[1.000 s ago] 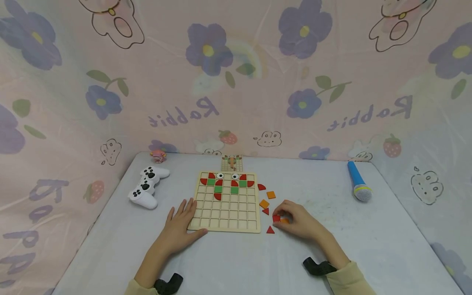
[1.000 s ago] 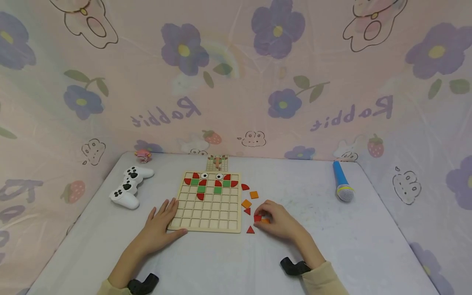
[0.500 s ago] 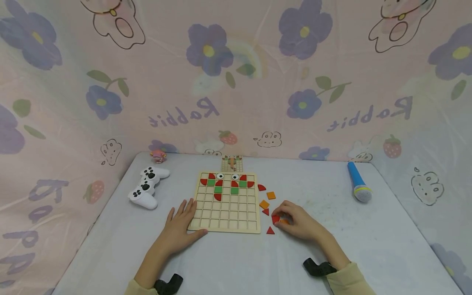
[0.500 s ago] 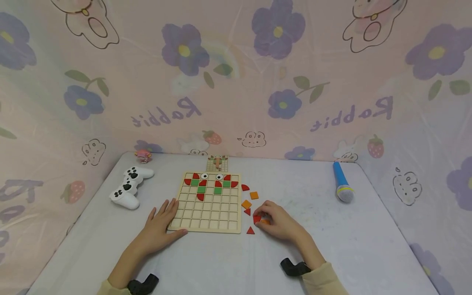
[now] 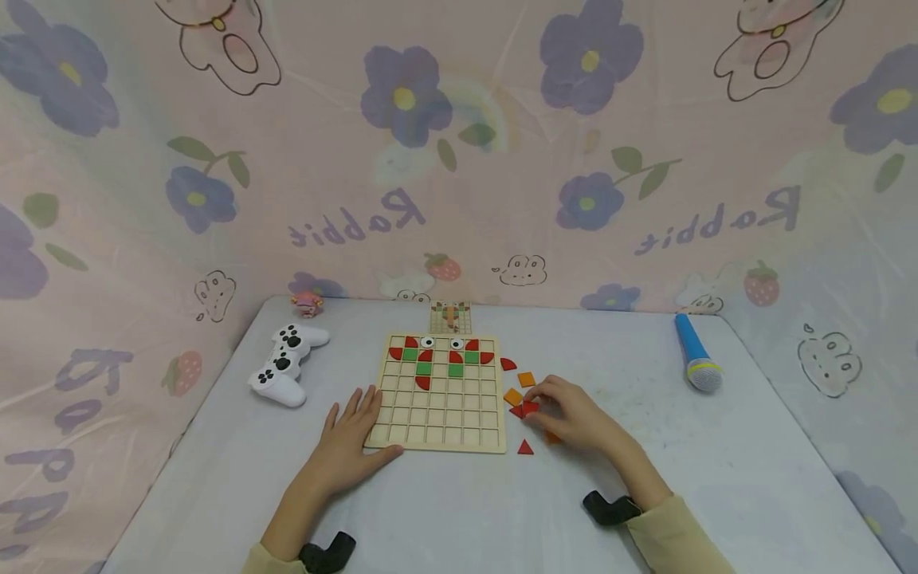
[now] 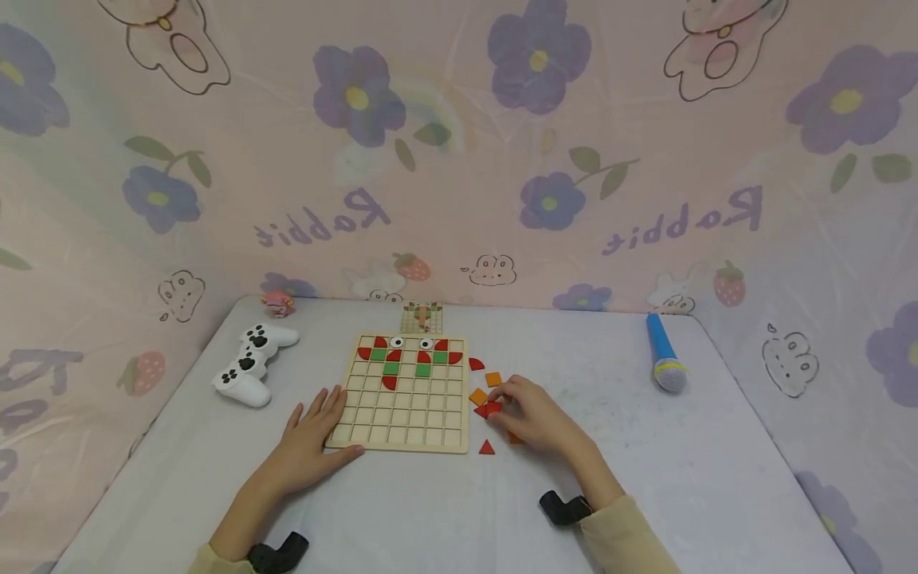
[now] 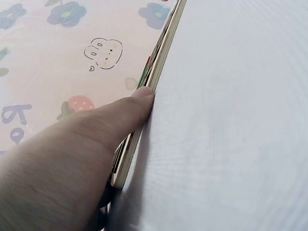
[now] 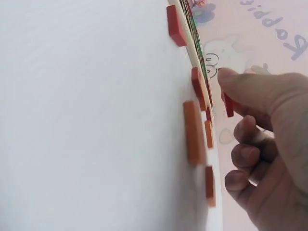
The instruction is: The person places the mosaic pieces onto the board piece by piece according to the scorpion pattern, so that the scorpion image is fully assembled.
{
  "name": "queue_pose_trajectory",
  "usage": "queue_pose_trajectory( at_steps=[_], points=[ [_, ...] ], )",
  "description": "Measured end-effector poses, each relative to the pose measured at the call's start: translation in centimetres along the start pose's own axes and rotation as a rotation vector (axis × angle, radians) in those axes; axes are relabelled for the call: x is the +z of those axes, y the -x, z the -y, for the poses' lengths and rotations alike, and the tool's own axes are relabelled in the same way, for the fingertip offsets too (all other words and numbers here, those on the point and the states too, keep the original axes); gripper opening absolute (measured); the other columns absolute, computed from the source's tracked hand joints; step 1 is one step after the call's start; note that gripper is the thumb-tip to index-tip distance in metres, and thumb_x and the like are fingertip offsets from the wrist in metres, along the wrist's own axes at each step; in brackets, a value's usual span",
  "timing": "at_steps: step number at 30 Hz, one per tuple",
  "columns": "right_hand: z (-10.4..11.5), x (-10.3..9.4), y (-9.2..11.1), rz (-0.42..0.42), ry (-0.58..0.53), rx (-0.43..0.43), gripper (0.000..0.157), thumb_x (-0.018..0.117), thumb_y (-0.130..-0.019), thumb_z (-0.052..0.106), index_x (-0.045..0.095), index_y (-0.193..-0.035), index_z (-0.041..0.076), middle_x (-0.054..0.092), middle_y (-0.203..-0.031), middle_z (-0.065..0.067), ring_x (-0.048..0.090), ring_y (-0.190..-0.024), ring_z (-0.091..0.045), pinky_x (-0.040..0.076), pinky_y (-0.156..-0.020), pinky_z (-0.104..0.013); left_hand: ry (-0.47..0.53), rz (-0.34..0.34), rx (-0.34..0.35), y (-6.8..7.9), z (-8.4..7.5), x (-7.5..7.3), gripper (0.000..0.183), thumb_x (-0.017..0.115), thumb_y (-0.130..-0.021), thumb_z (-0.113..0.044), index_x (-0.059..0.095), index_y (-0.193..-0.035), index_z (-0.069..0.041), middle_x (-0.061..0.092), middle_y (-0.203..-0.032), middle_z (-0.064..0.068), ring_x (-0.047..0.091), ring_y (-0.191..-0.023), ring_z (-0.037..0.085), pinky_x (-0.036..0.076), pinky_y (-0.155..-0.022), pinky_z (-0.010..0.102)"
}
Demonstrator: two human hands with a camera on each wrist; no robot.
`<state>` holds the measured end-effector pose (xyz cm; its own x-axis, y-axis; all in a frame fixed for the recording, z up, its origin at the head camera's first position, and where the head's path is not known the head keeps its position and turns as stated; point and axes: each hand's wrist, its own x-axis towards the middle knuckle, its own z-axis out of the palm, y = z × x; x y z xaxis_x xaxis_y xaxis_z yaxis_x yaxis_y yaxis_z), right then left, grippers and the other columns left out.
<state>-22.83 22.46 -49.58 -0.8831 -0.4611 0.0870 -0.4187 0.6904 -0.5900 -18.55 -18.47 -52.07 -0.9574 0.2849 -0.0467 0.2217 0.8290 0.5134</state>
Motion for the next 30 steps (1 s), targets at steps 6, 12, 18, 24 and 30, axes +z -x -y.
queue_pose_trajectory(
  at_steps=[6, 12, 18, 24, 30],
  points=[
    [1.4, 0.5, -2.6, -0.009, -0.036, 0.023, 0.021, 0.082, -0.095, 0.021, 0.075, -0.114, 0.016, 0.061, -0.099, 0.006, 0.056, -0.094, -0.015, 0.054, -0.085, -0.032, 0.0, 0.015, -0.006, 0.0, 0.2, 0.1, 0.107, 0.067, -0.095, -0.066, 0.021, -0.167, -0.002, 0.017, -0.176, 0.015, 0.007, -0.164, 0.04, -0.001, -0.128, 0.068],
    [3.0, 1.6, -5.5, -0.005, -0.073, 0.0, 0.022, 0.081, -0.096, 0.023, 0.075, -0.115, 0.012, 0.058, -0.094, 0.001, 0.053, -0.088, -0.017, 0.047, -0.073, -0.029, 0.003, 0.008, -0.004, -0.1, 0.3, 0.2, 0.107, 0.067, -0.095, -0.065, 0.021, -0.167, -0.003, 0.016, -0.175, 0.014, 0.007, -0.164, 0.04, -0.001, -0.128, 0.067],
    [5.0, 2.8, -8.1, 0.02, -0.061, -0.045, 0.021, 0.081, -0.096, 0.022, 0.075, -0.114, 0.012, 0.058, -0.093, -0.003, 0.052, -0.089, -0.022, 0.042, -0.075, -0.031, 0.007, 0.007, -0.002, -0.3, 0.3, 0.0, 0.107, 0.068, -0.095, -0.065, 0.021, -0.168, -0.003, 0.016, -0.176, 0.015, 0.007, -0.164, 0.04, -0.002, -0.128, 0.067],
    [6.0, 4.1, -9.7, 0.065, -0.032, -0.016, 0.022, 0.08, -0.097, 0.023, 0.077, -0.115, 0.012, 0.059, -0.096, -0.001, 0.052, -0.091, -0.018, 0.046, -0.078, -0.033, 0.005, 0.014, -0.005, -0.3, 0.3, 0.0, 0.107, 0.067, -0.095, -0.066, 0.02, -0.168, -0.003, 0.015, -0.176, 0.015, 0.006, -0.164, 0.04, -0.002, -0.128, 0.068],
    [5.9, 5.2, -10.4, 0.084, -0.031, -0.004, 0.023, 0.079, -0.097, 0.023, 0.078, -0.118, 0.013, 0.062, -0.1, 0.001, 0.053, -0.093, -0.017, 0.048, -0.08, -0.032, 0.0, 0.02, -0.012, -0.3, 0.3, 0.0, 0.107, 0.067, -0.095, -0.066, 0.02, -0.168, -0.004, 0.015, -0.176, 0.014, 0.005, -0.165, 0.039, -0.002, -0.128, 0.067]
  ],
)
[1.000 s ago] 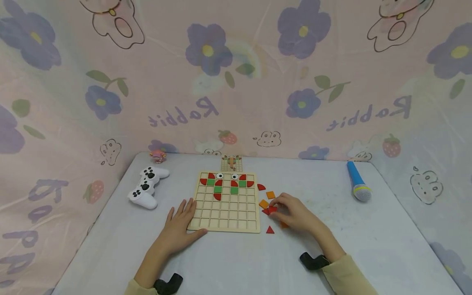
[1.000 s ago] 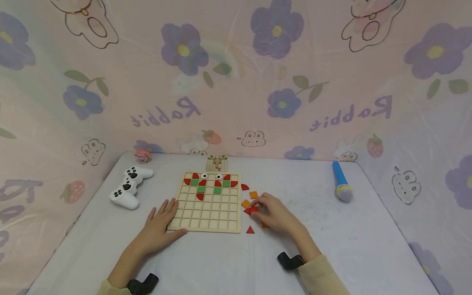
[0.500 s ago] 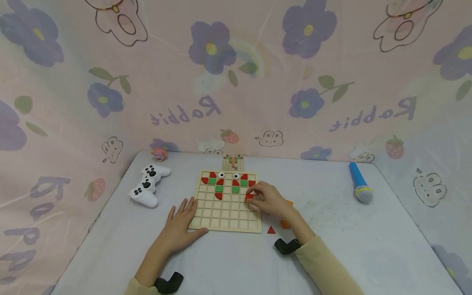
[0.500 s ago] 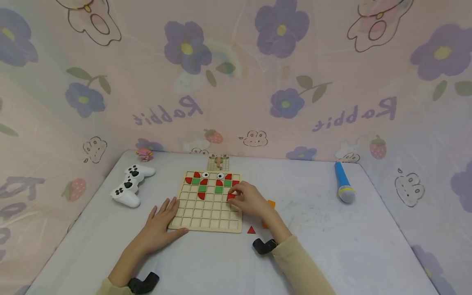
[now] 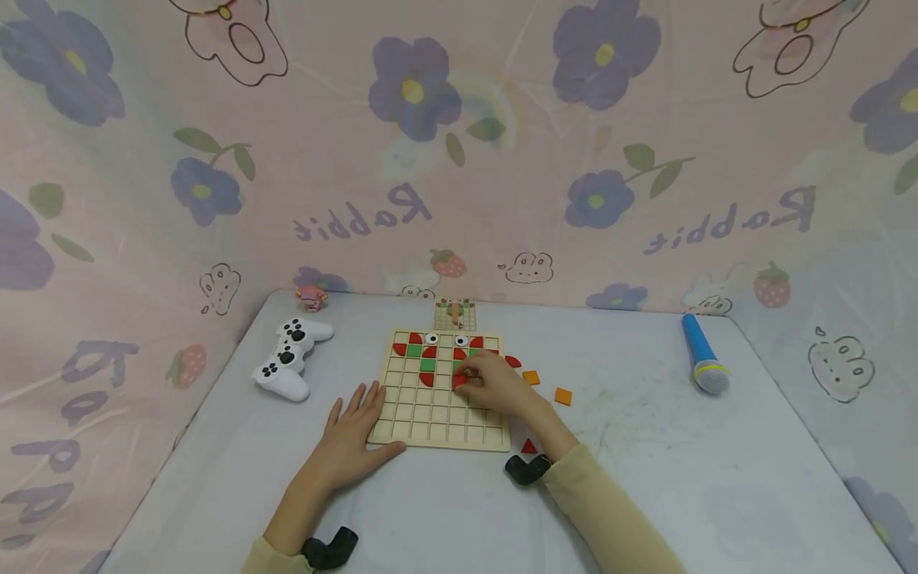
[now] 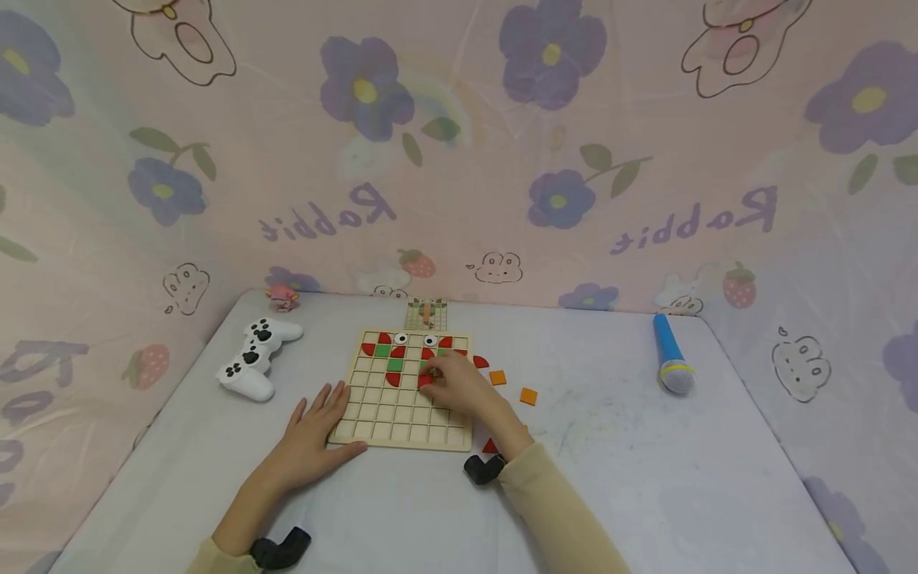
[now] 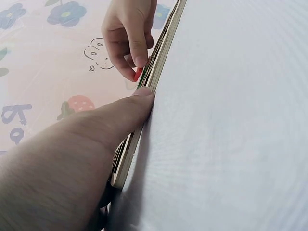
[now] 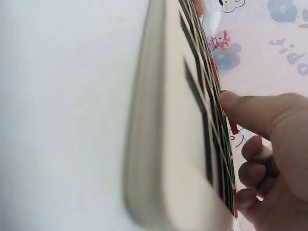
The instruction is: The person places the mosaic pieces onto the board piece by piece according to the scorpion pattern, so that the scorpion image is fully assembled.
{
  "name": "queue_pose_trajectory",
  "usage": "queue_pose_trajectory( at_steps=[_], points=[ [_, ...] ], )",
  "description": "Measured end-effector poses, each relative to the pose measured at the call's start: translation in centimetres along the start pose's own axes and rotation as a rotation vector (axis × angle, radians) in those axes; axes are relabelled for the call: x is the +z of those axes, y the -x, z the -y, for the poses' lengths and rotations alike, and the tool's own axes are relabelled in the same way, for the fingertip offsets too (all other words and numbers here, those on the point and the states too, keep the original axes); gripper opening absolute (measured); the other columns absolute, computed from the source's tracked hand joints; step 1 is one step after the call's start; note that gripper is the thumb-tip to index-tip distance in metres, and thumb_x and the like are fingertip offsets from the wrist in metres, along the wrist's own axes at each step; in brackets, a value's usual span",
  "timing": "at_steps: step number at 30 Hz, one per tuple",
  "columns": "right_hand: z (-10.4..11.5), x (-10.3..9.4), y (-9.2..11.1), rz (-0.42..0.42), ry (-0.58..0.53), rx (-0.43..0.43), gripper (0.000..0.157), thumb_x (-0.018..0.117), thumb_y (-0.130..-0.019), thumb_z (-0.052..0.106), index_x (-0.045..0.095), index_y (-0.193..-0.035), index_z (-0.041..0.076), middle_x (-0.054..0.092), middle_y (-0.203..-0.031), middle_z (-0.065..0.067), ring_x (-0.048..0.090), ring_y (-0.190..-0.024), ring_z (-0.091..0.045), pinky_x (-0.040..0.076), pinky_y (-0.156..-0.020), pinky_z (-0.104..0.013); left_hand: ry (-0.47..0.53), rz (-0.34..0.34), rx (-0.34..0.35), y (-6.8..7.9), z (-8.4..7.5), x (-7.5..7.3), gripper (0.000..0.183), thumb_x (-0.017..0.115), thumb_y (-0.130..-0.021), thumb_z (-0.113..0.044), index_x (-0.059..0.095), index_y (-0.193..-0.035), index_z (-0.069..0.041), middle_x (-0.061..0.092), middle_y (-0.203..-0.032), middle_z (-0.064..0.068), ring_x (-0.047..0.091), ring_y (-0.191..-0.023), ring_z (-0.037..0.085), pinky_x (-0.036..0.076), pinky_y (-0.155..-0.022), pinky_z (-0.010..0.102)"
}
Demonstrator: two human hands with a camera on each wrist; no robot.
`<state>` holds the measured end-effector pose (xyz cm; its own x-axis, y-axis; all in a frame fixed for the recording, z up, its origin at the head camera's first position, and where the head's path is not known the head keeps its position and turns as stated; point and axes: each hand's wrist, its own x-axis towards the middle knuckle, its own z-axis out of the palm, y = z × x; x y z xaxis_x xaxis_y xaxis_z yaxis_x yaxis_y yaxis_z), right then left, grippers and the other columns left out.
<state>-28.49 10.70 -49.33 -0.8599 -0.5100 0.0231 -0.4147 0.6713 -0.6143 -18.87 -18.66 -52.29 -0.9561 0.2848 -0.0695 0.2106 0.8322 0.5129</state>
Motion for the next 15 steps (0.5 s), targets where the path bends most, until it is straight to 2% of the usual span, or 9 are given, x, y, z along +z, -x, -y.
queue_pose_trajectory(
  at_steps=[5, 10, 15],
  points=[
    [-0.27, 0.38, -0.09, -0.013, 0.008, 0.012, 0.022, 0.079, -0.097, 0.024, 0.078, -0.117, 0.015, 0.059, -0.099, 0.001, 0.052, -0.092, -0.017, 0.047, -0.079, -0.033, 0.004, -0.001, 0.005, -0.07, -0.07, -0.03, 0.107, 0.068, -0.094, -0.066, 0.021, -0.167, -0.003, 0.016, -0.175, 0.015, 0.006, -0.164, 0.039, -0.002, -0.128, 0.068],
    [-0.54, 0.47, 0.14, -0.058, -0.05, 0.037, 0.018, 0.081, -0.096, 0.024, 0.079, -0.113, 0.018, 0.063, -0.104, 0.002, 0.053, -0.095, -0.018, 0.049, -0.083, -0.034, 0.002, -0.006, 0.007, -0.02, -0.01, 0.03, 0.107, 0.068, -0.094, -0.065, 0.022, -0.167, -0.003, 0.017, -0.175, 0.015, 0.006, -0.164, 0.04, -0.001, -0.128, 0.068],
    [-0.86, 0.68, 0.26, -0.096, -0.075, 0.022, 0.016, 0.082, -0.095, 0.025, 0.079, -0.109, 0.019, 0.062, -0.1, 0.002, 0.051, -0.091, -0.017, 0.045, -0.078, -0.033, 0.002, -0.023, 0.015, 0.07, 0.05, 0.06, 0.106, 0.068, -0.094, -0.065, 0.023, -0.167, -0.002, 0.018, -0.175, 0.015, 0.008, -0.164, 0.04, 0.0, -0.128, 0.068]
  ],
)
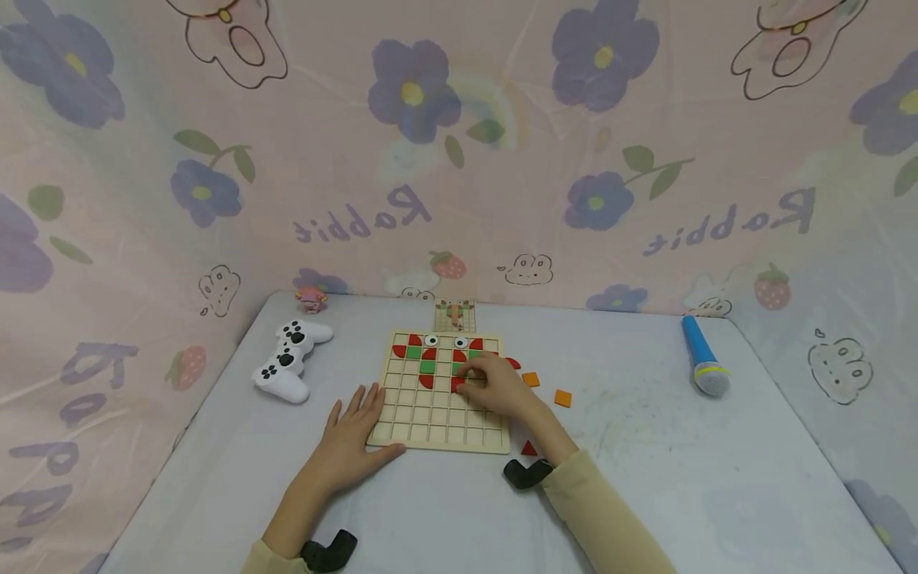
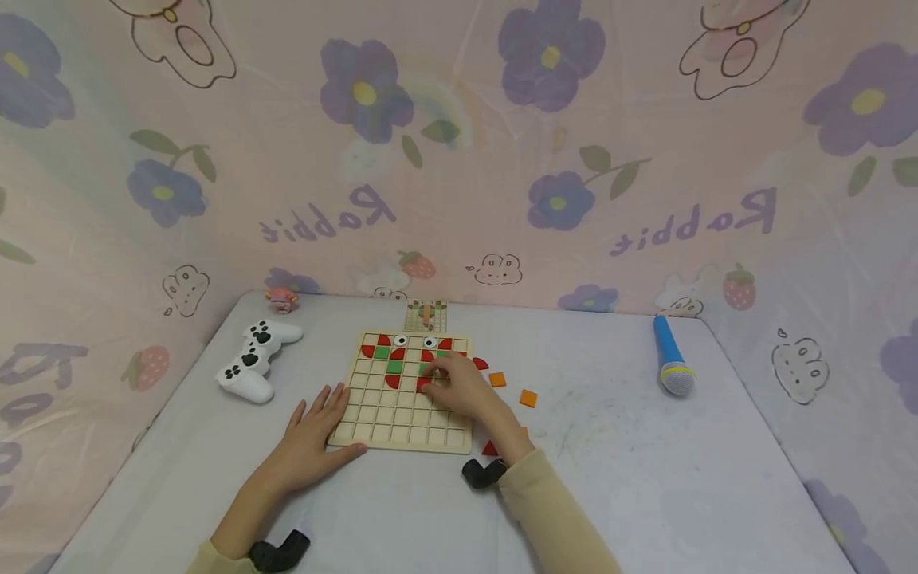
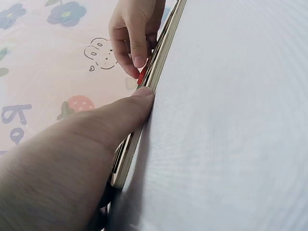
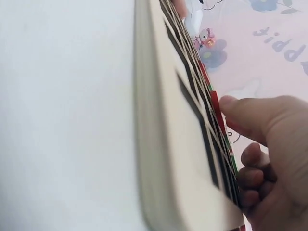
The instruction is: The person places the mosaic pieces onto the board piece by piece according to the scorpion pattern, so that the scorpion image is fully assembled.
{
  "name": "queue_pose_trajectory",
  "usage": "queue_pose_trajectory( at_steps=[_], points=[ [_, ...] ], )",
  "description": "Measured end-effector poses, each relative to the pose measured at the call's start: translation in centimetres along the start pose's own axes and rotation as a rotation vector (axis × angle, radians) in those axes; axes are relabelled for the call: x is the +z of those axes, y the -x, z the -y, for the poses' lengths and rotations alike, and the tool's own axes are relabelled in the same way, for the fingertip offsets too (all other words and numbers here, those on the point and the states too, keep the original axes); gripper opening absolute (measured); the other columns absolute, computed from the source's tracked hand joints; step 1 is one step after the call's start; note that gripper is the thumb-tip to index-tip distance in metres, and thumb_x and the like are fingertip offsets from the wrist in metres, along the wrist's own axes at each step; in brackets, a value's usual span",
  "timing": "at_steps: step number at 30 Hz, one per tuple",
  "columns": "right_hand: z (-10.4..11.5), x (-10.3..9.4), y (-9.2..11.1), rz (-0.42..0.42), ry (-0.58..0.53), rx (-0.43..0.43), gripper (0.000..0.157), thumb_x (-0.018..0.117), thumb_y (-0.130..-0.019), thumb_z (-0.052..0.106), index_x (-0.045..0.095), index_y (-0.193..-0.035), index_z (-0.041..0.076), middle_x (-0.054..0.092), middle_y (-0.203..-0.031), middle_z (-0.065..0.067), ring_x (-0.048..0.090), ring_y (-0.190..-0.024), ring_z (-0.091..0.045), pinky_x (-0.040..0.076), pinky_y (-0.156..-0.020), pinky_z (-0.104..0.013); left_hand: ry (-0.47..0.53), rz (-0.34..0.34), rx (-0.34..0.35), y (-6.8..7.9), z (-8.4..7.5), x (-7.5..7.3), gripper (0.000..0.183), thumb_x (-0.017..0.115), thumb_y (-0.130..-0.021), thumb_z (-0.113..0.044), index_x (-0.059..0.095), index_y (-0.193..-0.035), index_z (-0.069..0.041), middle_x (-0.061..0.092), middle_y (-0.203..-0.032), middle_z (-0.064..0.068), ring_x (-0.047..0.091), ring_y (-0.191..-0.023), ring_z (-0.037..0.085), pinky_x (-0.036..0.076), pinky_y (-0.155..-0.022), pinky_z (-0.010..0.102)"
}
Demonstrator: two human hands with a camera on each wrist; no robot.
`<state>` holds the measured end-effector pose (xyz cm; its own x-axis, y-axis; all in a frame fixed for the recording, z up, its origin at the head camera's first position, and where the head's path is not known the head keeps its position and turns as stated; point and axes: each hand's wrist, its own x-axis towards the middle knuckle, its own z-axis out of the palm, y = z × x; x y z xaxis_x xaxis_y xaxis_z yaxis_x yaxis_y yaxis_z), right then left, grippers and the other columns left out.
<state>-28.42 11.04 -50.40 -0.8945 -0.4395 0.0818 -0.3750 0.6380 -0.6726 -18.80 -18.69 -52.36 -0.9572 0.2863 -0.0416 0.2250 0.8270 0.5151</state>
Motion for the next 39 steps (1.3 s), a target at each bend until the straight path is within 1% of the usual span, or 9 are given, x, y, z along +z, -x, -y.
queue_pose_trajectory(
  at_steps=[6, 11, 14, 20, 25, 28, 33, 37, 39],
  points=[
    [-0.2, 0.7, 0.1, -0.021, 0.014, -0.001, 0.021, 0.082, -0.095, 0.032, 0.08, -0.112, 0.021, 0.055, -0.093, 0.001, 0.048, -0.087, -0.016, 0.041, -0.073, -0.031, 0.005, -0.004, 0.001, 0.2, -0.1, -0.1, 0.106, 0.068, -0.094, -0.064, 0.024, -0.167, -0.002, 0.019, -0.175, 0.015, 0.009, -0.164, 0.04, 0.0, -0.128, 0.068],
    [-0.2, 1.1, 0.1, -0.059, 0.027, 0.006, 0.019, 0.082, -0.094, 0.03, 0.081, -0.11, 0.019, 0.055, -0.091, 0.001, 0.048, -0.083, -0.016, 0.04, -0.069, -0.03, 0.005, 0.007, -0.004, 0.1, -0.1, -0.1, 0.106, 0.068, -0.095, -0.065, 0.022, -0.167, -0.003, 0.017, -0.175, 0.014, 0.007, -0.164, 0.039, -0.001, -0.128, 0.068],
    [-0.2, 1.1, 0.1, -0.069, 0.027, 0.008, 0.018, 0.083, -0.094, 0.029, 0.081, -0.109, 0.019, 0.056, -0.09, 0.001, 0.048, -0.083, -0.016, 0.04, -0.069, -0.03, 0.005, 0.008, -0.005, 0.1, -0.1, -0.1, 0.106, 0.068, -0.095, -0.065, 0.022, -0.167, -0.003, 0.017, -0.175, 0.015, 0.007, -0.164, 0.039, -0.001, -0.128, 0.068],
    [-0.2, 1.0, 0.2, -0.071, 0.015, 0.008, 0.018, 0.082, -0.095, 0.026, 0.082, -0.11, 0.018, 0.059, -0.096, 0.002, 0.047, -0.085, -0.016, 0.041, -0.072, -0.031, -0.002, 0.006, 0.003, 0.1, -0.1, -0.1, 0.106, 0.067, -0.095, -0.066, 0.023, -0.167, -0.002, 0.018, -0.175, 0.015, 0.007, -0.164, 0.04, 0.0, -0.128, 0.068],
    [-0.2, 0.9, 0.3, -0.068, 0.022, 0.002, 0.018, 0.081, -0.096, 0.026, 0.081, -0.111, 0.016, 0.057, -0.093, 0.001, 0.046, -0.085, -0.016, 0.04, -0.072, -0.031, -0.004, -0.005, 0.009, 0.1, -0.1, -0.1, 0.106, 0.067, -0.095, -0.065, 0.024, -0.167, -0.001, 0.019, -0.175, 0.016, 0.009, -0.164, 0.04, 0.001, -0.128, 0.069],
    [0.0, 0.9, 0.2, -0.067, 0.019, 0.002, 0.016, 0.081, -0.096, 0.026, 0.081, -0.109, 0.018, 0.055, -0.092, 0.001, 0.047, -0.085, -0.016, 0.04, -0.071, -0.03, -0.002, -0.002, 0.007, 0.1, -0.1, -0.1, 0.106, 0.067, -0.094, -0.066, 0.024, -0.167, -0.002, 0.019, -0.175, 0.015, 0.008, -0.164, 0.04, 0.0, -0.128, 0.068],
    [0.5, 0.1, 0.3, -0.074, -0.014, -0.017, 0.014, 0.082, -0.095, 0.023, 0.081, -0.108, 0.018, 0.059, -0.093, 0.001, 0.051, -0.087, -0.016, 0.045, -0.072, -0.03, 0.0, 0.005, 0.002, 0.1, 0.0, -0.1, 0.106, 0.067, -0.095, -0.066, 0.023, -0.167, -0.002, 0.018, -0.175, 0.015, 0.008, -0.164, 0.04, 0.0, -0.128, 0.068],
    [0.7, -1.2, 0.7, -0.09, -0.027, -0.06, 0.018, 0.082, -0.095, 0.019, 0.08, -0.112, 0.013, 0.062, -0.095, 0.0, 0.052, -0.087, -0.017, 0.044, -0.073, -0.03, 0.005, 0.009, -0.002, 0.1, -0.1, -0.1, 0.106, 0.068, -0.094, -0.066, 0.023, -0.167, -0.002, 0.018, -0.175, 0.015, 0.008, -0.164, 0.04, -0.001, -0.128, 0.068],
    [0.5, -2.0, 1.0, -0.096, -0.029, -0.062, 0.021, 0.082, -0.096, 0.019, 0.079, -0.115, 0.011, 0.064, -0.098, -0.001, 0.052, -0.087, -0.018, 0.044, -0.073, -0.031, 0.008, 0.008, -0.002, 0.1, -0.1, -0.1, 0.106, 0.068, -0.094, -0.065, 0.023, -0.167, -0.002, 0.018, -0.175, 0.015, 0.008, -0.164, 0.04, -0.001, -0.128, 0.068]
  ],
)
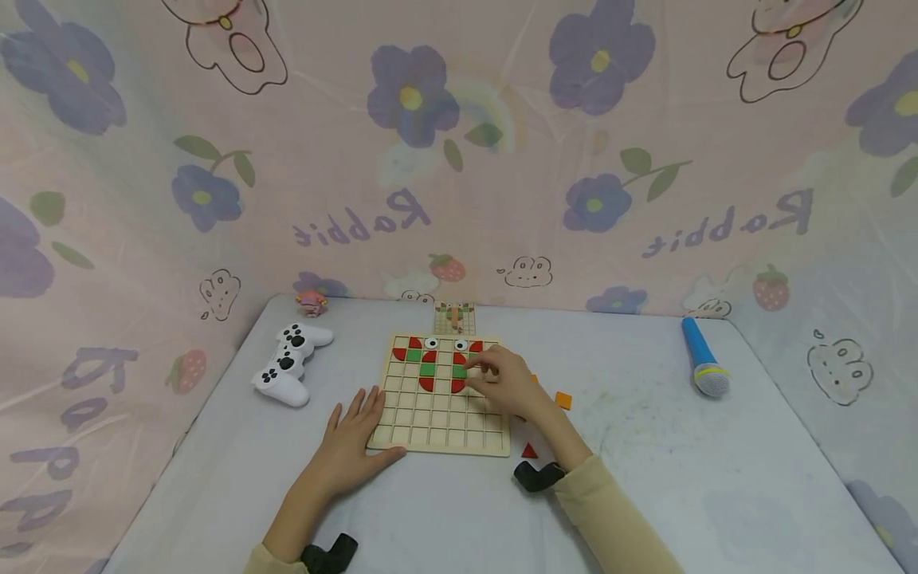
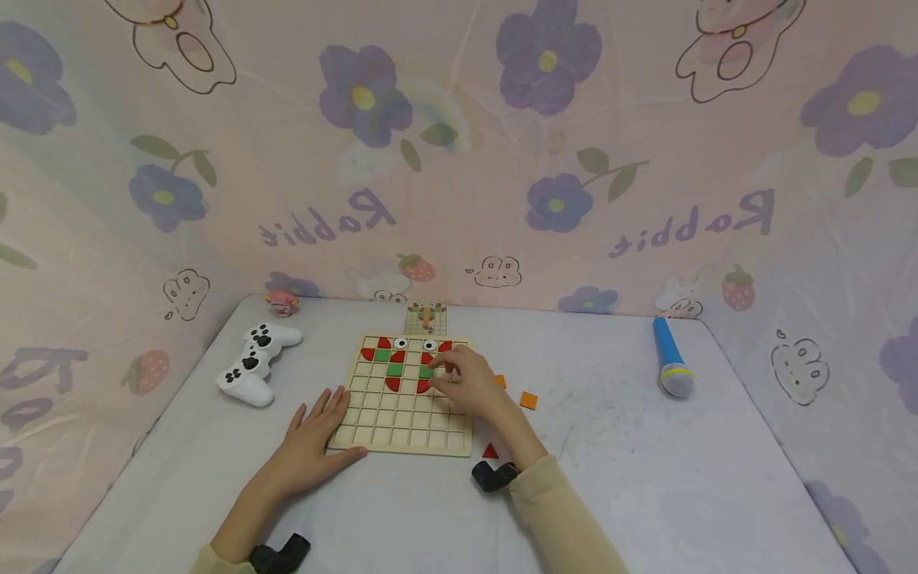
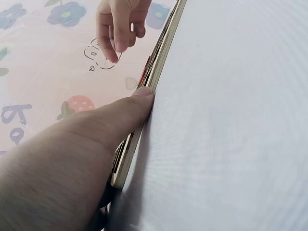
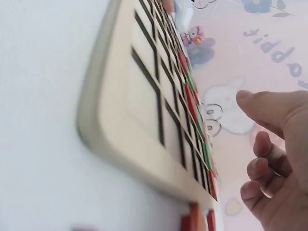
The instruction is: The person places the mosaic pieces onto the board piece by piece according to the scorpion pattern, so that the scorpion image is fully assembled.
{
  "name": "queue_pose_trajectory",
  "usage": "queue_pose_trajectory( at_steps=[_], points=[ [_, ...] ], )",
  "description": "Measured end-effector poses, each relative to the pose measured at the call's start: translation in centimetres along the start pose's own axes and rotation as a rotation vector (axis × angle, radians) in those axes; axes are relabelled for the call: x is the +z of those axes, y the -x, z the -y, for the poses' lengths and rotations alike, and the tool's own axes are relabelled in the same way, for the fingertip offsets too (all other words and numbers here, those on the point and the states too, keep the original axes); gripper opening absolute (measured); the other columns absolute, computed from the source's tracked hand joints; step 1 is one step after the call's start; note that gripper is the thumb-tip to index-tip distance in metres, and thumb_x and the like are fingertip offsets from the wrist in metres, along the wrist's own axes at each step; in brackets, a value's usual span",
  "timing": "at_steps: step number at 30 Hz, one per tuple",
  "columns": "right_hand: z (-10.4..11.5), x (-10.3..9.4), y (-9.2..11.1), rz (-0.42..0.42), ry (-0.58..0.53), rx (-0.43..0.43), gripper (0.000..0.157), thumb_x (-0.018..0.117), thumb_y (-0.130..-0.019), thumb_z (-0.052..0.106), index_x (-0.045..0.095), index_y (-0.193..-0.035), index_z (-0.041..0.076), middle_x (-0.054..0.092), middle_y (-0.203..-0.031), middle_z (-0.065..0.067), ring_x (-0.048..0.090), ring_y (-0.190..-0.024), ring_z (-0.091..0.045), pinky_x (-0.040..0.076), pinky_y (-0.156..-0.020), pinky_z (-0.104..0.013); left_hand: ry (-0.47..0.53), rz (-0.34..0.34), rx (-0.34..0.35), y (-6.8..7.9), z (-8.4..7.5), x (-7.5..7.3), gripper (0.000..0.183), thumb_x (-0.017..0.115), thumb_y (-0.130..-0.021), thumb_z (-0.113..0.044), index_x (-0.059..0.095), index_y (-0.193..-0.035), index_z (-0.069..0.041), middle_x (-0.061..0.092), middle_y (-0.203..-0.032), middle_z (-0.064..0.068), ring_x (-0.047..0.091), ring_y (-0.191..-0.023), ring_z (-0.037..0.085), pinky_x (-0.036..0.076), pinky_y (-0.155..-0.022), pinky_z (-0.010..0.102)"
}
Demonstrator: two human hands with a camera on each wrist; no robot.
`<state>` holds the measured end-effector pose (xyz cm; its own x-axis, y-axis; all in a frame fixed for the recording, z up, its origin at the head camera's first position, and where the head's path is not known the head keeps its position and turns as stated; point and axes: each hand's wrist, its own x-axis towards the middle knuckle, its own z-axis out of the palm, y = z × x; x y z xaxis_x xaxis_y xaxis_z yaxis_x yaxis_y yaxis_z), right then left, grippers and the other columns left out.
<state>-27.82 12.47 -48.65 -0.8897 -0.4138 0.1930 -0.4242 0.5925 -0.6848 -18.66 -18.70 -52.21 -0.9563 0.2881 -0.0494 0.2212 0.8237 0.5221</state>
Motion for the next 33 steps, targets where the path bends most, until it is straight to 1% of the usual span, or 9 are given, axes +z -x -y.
queue_pose_trajectory(
  at_steps=[2, 5, 8, 12, 17, 21, 25, 33],
  points=[
    [-0.3, -0.9, 0.4, -0.009, 0.007, 0.013, 0.024, 0.082, -0.096, 0.021, 0.079, -0.118, 0.011, 0.065, -0.099, -0.003, 0.053, -0.087, -0.019, 0.045, -0.074, -0.032, 0.0, -0.002, -0.001, 0.0, 0.0, 0.0, 0.107, 0.068, -0.094, -0.066, 0.024, -0.167, -0.002, 0.018, -0.175, 0.015, 0.008, -0.164, 0.04, -0.001, -0.128, 0.068],
    [-1.0, -2.4, 1.1, -0.026, 0.019, 0.063, 0.027, 0.082, -0.096, 0.022, 0.078, -0.12, 0.011, 0.067, -0.102, -0.005, 0.055, -0.091, -0.022, 0.048, -0.077, -0.033, -0.004, -0.001, -0.003, 0.0, 0.0, 0.1, 0.107, 0.067, -0.094, -0.067, 0.024, -0.167, -0.002, 0.018, -0.175, 0.015, 0.007, -0.164, 0.04, -0.001, -0.128, 0.068],
    [-2.0, -3.8, 2.1, -0.062, 0.046, 0.102, 0.027, 0.082, -0.095, 0.02, 0.078, -0.12, 0.01, 0.065, -0.099, -0.007, 0.054, -0.09, -0.023, 0.046, -0.074, -0.032, -0.006, 0.001, -0.006, 0.0, 0.0, 0.1, 0.107, 0.067, -0.094, -0.067, 0.023, -0.167, -0.002, 0.017, -0.175, 0.015, 0.007, -0.164, 0.039, -0.001, -0.128, 0.068],
    [-3.5, -5.7, 3.8, -0.118, 0.064, 0.136, 0.029, 0.083, -0.094, 0.018, 0.077, -0.121, 0.009, 0.058, -0.093, -0.005, 0.05, -0.086, -0.022, 0.04, -0.067, -0.031, -0.006, 0.002, -0.007, 0.0, 0.0, 0.0, 0.107, 0.067, -0.094, -0.066, 0.023, -0.167, -0.002, 0.017, -0.175, 0.015, 0.007, -0.164, 0.04, -0.001, -0.128, 0.068],
    [-6.0, -7.3, 5.7, -0.165, 0.055, 0.189, 0.031, 0.081, -0.096, 0.016, 0.074, -0.124, 0.007, 0.056, -0.094, -0.003, 0.049, -0.086, -0.021, 0.04, -0.068, -0.029, -0.007, -0.003, -0.002, 0.0, -0.1, 0.0, 0.107, 0.068, -0.094, -0.065, 0.023, -0.167, -0.001, 0.018, -0.175, 0.016, 0.008, -0.164, 0.041, 0.0, -0.128, 0.069],
    [-7.8, -8.1, 7.0, -0.16, 0.047, 0.231, 0.032, 0.079, -0.097, 0.017, 0.074, -0.127, 0.007, 0.059, -0.099, -0.005, 0.052, -0.09, -0.022, 0.044, -0.075, -0.03, -0.01, -0.004, 0.0, 0.0, -0.1, 0.0, 0.106, 0.068, -0.095, -0.065, 0.023, -0.167, -0.002, 0.018, -0.175, 0.016, 0.008, -0.164, 0.041, 0.0, -0.128, 0.068],
    [-9.1, -8.5, 7.7, -0.127, 0.054, 0.233, 0.034, 0.08, -0.097, 0.021, 0.074, -0.128, 0.008, 0.062, -0.103, -0.005, 0.055, -0.092, -0.021, 0.048, -0.08, -0.03, -0.01, -0.011, 0.008, 0.1, -0.1, -0.1, 0.105, 0.068, -0.095, -0.064, 0.025, -0.167, -0.001, 0.02, -0.174, 0.017, 0.01, -0.164, 0.042, 0.001, -0.127, 0.069],
    [-10.3, -8.6, 8.3, -0.086, 0.01, 0.226, 0.034, 0.081, -0.097, 0.028, 0.075, -0.125, 0.01, 0.064, -0.102, -0.003, 0.056, -0.089, -0.019, 0.049, -0.077, -0.026, -0.001, -0.039, 0.022, 0.3, -0.3, -0.2, 0.104, 0.071, -0.094, -0.062, 0.029, -0.165, 0.001, 0.024, -0.173, 0.021, 0.014, -0.162, 0.045, 0.003, -0.126, 0.071]
  ],
)
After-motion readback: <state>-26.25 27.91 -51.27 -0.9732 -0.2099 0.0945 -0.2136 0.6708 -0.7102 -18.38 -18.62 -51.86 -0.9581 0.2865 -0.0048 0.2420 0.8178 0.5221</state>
